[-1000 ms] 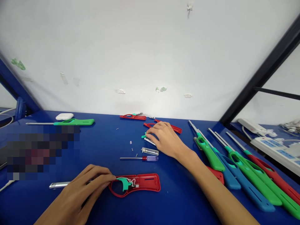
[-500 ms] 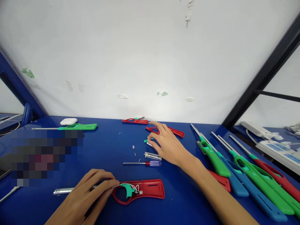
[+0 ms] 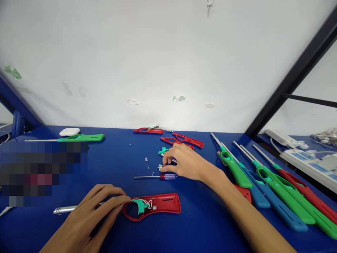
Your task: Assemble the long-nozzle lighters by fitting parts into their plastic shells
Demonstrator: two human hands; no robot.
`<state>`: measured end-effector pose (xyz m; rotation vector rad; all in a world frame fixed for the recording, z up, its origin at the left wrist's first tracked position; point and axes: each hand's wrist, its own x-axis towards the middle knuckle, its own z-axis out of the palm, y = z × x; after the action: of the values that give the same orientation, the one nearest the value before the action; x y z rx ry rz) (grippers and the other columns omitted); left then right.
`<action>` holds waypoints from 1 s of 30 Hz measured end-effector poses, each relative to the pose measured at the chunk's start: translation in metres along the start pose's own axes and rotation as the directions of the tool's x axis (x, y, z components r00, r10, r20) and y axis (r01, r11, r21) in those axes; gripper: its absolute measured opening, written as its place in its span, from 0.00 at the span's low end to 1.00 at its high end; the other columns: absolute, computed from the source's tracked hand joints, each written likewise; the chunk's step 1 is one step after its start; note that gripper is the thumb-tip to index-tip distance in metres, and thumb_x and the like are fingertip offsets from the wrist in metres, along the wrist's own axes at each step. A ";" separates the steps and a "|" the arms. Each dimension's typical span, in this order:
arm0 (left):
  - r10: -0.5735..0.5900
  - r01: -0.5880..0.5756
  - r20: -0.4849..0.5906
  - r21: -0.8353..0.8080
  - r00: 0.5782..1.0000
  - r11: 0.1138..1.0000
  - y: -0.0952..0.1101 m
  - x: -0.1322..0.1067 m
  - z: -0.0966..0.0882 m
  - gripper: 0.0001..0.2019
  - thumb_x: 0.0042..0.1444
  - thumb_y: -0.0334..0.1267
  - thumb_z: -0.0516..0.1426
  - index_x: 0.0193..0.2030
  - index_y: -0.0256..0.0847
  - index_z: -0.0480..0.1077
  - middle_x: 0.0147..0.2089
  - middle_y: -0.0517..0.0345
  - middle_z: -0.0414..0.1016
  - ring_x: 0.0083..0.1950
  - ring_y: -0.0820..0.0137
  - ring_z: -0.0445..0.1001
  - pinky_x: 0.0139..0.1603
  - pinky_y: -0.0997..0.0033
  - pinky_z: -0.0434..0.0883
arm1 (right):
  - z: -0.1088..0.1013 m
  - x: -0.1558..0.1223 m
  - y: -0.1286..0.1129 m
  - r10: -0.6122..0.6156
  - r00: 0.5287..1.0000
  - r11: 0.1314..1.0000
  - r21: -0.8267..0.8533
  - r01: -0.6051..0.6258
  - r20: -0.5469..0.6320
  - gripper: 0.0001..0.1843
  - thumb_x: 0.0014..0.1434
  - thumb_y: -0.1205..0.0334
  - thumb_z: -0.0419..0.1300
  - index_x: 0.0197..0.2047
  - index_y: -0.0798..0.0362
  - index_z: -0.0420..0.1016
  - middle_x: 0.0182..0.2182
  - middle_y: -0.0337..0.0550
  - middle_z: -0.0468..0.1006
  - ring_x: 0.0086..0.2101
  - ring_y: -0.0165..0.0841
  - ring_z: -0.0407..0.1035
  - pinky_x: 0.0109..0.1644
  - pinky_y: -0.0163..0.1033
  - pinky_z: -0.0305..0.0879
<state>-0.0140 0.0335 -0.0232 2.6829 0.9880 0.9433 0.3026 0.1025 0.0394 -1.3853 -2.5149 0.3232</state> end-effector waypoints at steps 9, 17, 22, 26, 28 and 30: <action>0.000 0.000 -0.021 0.003 1.000 1.000 0.001 -0.004 0.004 0.17 0.75 0.28 0.53 0.64 0.50 0.72 0.56 0.55 0.77 0.57 0.64 0.72 0.58 0.66 0.77 | 0.004 -0.002 -0.005 -0.056 0.998 0.988 -0.143 0.051 -0.033 0.12 0.76 0.53 0.62 0.43 0.49 0.83 0.42 0.44 0.86 0.44 0.40 0.78 0.52 0.46 0.70; -0.071 0.070 -0.004 0.208 0.997 0.976 0.009 0.026 -0.006 0.16 0.79 0.32 0.48 0.60 0.46 0.75 0.55 0.50 0.78 0.57 0.60 0.74 0.58 0.55 0.76 | 0.013 0.000 -0.009 -0.134 0.989 0.907 -0.409 0.100 -0.056 0.09 0.75 0.56 0.64 0.50 0.53 0.80 0.45 0.42 0.83 0.44 0.37 0.79 0.53 0.50 0.77; -0.186 0.124 0.138 0.371 0.973 0.920 0.005 0.068 -0.017 0.08 0.75 0.36 0.58 0.53 0.41 0.78 0.49 0.52 0.81 0.51 0.60 0.80 0.53 0.51 0.80 | 0.017 0.002 -0.012 -0.142 0.987 0.856 -0.511 0.082 -0.079 0.13 0.74 0.54 0.65 0.56 0.53 0.79 0.51 0.45 0.83 0.46 0.37 0.80 0.53 0.50 0.80; -0.244 0.128 0.244 0.412 0.939 0.902 0.000 0.112 -0.015 0.19 0.72 0.46 0.64 0.64 0.40 0.73 0.63 0.47 0.77 0.58 0.58 0.80 0.57 0.49 0.81 | 0.017 0.003 -0.015 -0.126 0.983 0.856 -0.516 0.040 -0.133 0.16 0.74 0.53 0.66 0.59 0.53 0.78 0.54 0.47 0.82 0.48 0.39 0.80 0.53 0.51 0.80; -0.249 0.122 0.304 0.381 0.920 0.916 -0.007 0.132 -0.012 0.19 0.72 0.46 0.63 0.65 0.40 0.73 0.64 0.47 0.77 0.58 0.58 0.80 0.58 0.49 0.81 | 0.015 0.003 -0.014 -0.118 0.983 0.860 -0.510 0.030 -0.141 0.17 0.74 0.53 0.66 0.60 0.52 0.78 0.55 0.48 0.82 0.48 0.39 0.80 0.53 0.51 0.80; -0.248 0.120 0.369 0.337 0.896 0.934 -0.018 0.146 -0.010 0.20 0.72 0.46 0.64 0.65 0.40 0.73 0.64 0.47 0.77 0.58 0.58 0.80 0.57 0.49 0.81 | 0.014 0.002 -0.014 -0.111 0.983 0.863 -0.505 0.025 -0.143 0.17 0.74 0.53 0.66 0.60 0.53 0.78 0.56 0.48 0.81 0.49 0.40 0.80 0.53 0.52 0.80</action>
<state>0.0559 0.1375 0.0538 2.7811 1.3457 0.1831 0.2858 0.0959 0.0306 -1.4071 -2.5979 -0.4852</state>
